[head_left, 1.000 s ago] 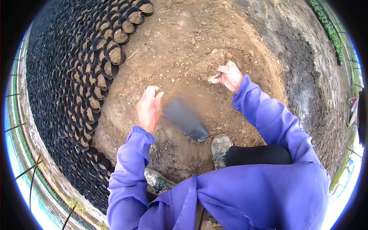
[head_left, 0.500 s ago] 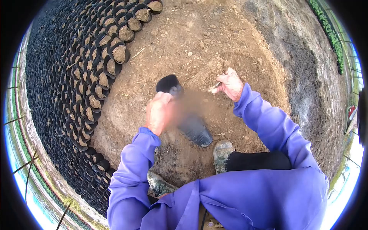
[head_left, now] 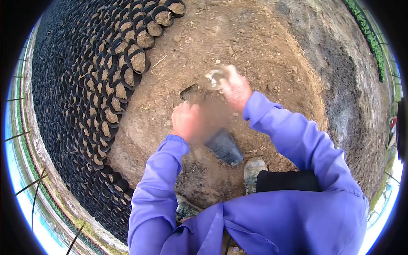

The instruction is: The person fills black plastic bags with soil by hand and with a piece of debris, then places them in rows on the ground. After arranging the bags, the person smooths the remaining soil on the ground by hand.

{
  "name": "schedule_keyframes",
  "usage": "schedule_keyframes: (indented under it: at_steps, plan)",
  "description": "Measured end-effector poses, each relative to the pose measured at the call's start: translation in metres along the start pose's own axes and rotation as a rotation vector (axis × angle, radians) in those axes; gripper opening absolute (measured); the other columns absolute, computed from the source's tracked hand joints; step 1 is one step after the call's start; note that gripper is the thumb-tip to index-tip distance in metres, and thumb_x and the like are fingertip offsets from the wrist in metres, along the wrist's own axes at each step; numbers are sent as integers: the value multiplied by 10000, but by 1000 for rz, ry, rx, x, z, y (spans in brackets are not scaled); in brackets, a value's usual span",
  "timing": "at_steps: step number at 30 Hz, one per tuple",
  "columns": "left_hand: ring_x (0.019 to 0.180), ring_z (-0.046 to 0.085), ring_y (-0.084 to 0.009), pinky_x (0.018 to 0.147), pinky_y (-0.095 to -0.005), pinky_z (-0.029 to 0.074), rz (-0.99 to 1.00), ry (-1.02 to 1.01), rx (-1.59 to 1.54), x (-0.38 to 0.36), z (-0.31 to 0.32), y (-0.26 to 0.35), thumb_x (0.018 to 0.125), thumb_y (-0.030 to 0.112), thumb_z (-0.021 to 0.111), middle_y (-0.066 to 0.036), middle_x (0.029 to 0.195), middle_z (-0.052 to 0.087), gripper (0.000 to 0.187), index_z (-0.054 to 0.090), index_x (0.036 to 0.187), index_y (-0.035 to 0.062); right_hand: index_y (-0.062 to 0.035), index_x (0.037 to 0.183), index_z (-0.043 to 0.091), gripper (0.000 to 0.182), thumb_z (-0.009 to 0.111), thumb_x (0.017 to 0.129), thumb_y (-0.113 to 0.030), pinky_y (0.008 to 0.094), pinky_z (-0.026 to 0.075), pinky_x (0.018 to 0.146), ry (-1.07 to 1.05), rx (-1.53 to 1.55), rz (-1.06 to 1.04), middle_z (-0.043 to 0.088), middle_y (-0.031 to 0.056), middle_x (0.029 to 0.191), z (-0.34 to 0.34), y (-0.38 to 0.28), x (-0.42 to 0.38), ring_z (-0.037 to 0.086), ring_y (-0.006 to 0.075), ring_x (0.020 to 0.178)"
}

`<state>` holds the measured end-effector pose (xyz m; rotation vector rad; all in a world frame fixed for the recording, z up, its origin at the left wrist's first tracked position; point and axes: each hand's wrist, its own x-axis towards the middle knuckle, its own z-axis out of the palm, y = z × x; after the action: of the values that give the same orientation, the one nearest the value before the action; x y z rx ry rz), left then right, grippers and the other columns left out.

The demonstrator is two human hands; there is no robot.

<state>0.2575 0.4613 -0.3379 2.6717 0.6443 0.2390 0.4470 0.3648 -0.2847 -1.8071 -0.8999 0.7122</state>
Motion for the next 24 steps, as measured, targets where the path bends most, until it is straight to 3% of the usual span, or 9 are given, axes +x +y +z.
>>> schedule_keyframes:
  at_steps: [2, 5, 8, 11, 14, 19, 20, 21, 24]
  plan:
    - [736, 577, -331, 634, -437, 475, 53, -44, 32, 2, -4, 0, 727, 192, 601, -119, 789, 526, 135, 534, 789, 92, -76, 1264, 409, 371, 385, 895, -52, 297, 542, 671, 39, 411, 170, 604, 93, 1049, -17, 1, -5, 639, 224, 848]
    - [731, 583, -333, 623, -439, 481, -33, -114, 9, 12, 2, -7, 751, 182, 589, -124, 794, 531, 104, 537, 778, 96, -88, 1245, 425, 365, 383, 884, -47, 287, 546, 637, 196, 650, 404, 605, 62, 1049, -34, 7, -20, 635, 185, 776]
    - [728, 583, -334, 627, -437, 487, -76, -147, 95, 26, 18, -20, 762, 186, 605, -137, 768, 532, 125, 535, 748, 84, -111, 1194, 464, 326, 385, 880, -68, 277, 541, 549, 118, 689, 627, 628, 83, 1002, -46, 30, -50, 634, 159, 734]
    - [732, 579, -344, 634, -441, 484, -96, 189, -68, 66, -17, -27, 762, 180, 632, -144, 774, 547, 148, 535, 750, 69, -91, 1166, 481, 286, 388, 896, -90, 281, 547, 511, 0, 790, 800, 638, 113, 977, -51, 37, -79, 639, 174, 712]
    - [792, 584, -368, 706, -435, 481, -210, 353, 105, 117, -32, -55, 768, 129, 651, -201, 822, 558, 137, 575, 819, 27, -25, 1134, 475, 253, 371, 904, -49, 299, 570, 552, 73, 879, 959, 631, 147, 996, -49, 40, -95, 623, 190, 660]
    - [856, 572, -394, 753, -446, 468, -366, 102, 214, 156, -12, -129, 771, 163, 671, -231, 875, 575, 281, 565, 967, -7, 109, 977, 403, 146, 330, 856, 70, 331, 580, 663, 254, 1574, 791, 513, 210, 951, -80, 105, -60, 600, 237, 827]
    - [865, 573, -392, 759, -442, 469, -389, 161, 198, 153, -16, -124, 775, 165, 671, -227, 886, 577, 292, 558, 987, -2, 119, 945, 401, 121, 331, 850, 92, 367, 590, 712, 545, 1239, 851, 516, 235, 987, -86, 101, -41, 600, 282, 846]
    - [874, 574, -390, 766, -439, 470, -412, 215, 183, 151, -24, -111, 779, 167, 671, -224, 897, 579, 305, 552, 1007, 3, 124, 930, 403, 104, 341, 867, 69, 419, 591, 747, 630, 1274, 872, 521, 258, 998, -94, 114, -24, 606, 341, 867]
    - [909, 578, -366, 793, -410, 472, -333, 365, 129, 138, -50, -80, 778, 163, 697, -186, 949, 577, 373, 531, 1085, 31, 130, 947, 405, 108, 383, 871, 56, 453, 590, 732, 640, 1199, 758, 525, 264, 1009, -90, 126, -18, 606, 396, 907]
